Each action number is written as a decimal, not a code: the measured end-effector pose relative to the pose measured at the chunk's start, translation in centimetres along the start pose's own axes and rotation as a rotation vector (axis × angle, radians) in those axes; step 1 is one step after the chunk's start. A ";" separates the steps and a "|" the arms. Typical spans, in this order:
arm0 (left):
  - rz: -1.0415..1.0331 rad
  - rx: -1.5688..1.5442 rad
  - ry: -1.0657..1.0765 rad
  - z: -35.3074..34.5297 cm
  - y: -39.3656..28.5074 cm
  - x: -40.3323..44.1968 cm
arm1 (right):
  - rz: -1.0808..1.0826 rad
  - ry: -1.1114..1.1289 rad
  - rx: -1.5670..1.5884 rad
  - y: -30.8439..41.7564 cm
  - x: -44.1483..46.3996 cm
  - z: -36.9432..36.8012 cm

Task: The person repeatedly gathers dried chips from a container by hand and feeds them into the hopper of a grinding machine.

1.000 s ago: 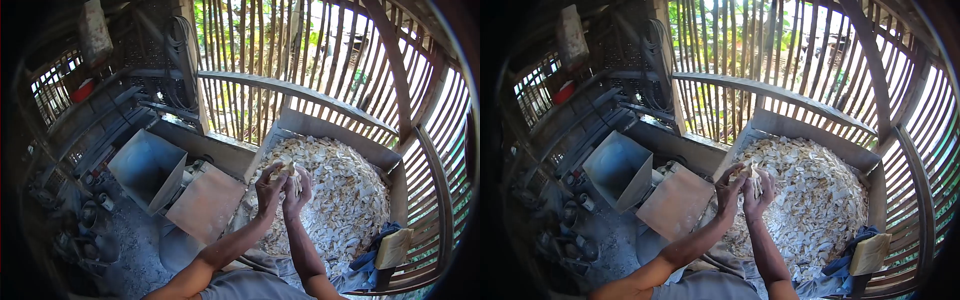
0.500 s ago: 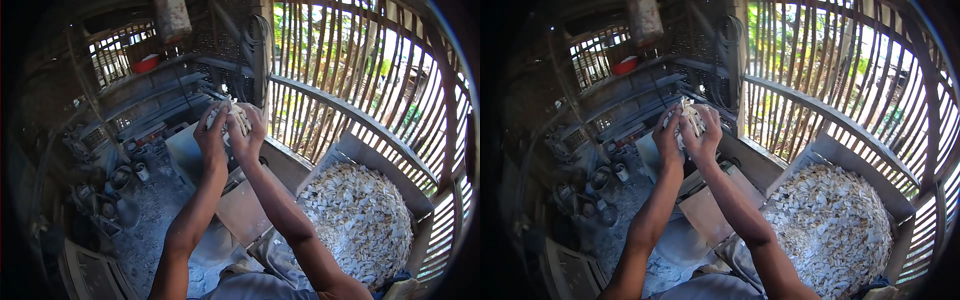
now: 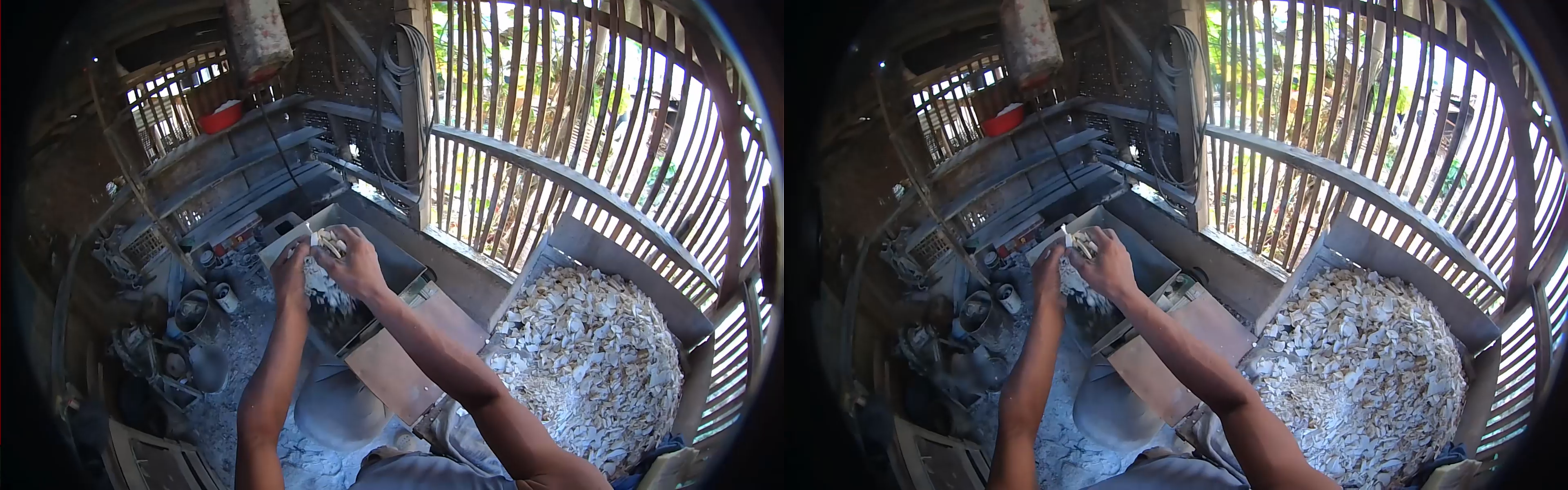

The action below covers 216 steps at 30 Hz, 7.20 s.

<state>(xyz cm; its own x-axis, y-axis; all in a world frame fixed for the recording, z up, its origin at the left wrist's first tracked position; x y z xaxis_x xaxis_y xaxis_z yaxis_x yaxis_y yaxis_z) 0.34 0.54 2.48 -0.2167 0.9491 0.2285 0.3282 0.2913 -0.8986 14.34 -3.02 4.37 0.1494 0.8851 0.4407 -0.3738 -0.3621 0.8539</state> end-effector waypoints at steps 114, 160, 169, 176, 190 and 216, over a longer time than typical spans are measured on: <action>-0.253 0.904 0.455 2.5 -0.7 1.1 | 0.154 0.146 -0.478 -1.2 -0.1 -1.2; -0.670 0.868 1.500 -10.9 21.1 -36.3 | -1.005 -0.498 -1.089 -8.0 -47.6 26.6; -0.519 0.580 1.525 -18.6 23.4 -38.7 | -0.868 -0.674 -1.021 -15.1 -44.7 28.2; -0.181 0.362 1.278 -20.9 23.1 -41.2 | -0.745 -0.719 -0.985 -15.7 -44.7 29.1; 0.562 -0.134 0.700 -22.2 19.0 -46.2 | -0.344 -1.174 -0.061 -15.2 -40.4 28.7; 0.563 -0.246 0.639 -22.5 17.0 -44.1 | -0.305 -1.194 -0.007 -12.6 -37.2 28.1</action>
<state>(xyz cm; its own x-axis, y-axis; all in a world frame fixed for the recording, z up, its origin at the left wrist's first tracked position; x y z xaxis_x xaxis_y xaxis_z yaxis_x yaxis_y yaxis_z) 36.17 -33.69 -14.43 0.5674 0.8234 0.0081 0.4355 -0.2918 -0.8516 39.24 -39.59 -15.03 0.9728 0.1100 0.2037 -0.1817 -0.1823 0.9663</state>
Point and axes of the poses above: each hand's wrist, its own x-axis towards the middle knuckle, its own z-axis out of the back of the hand, y = z × x, the point moved 1 cm from there along x, towards the middle knuckle, and after that the axes turned 5 degrees about -z, right-handed, at the moved point
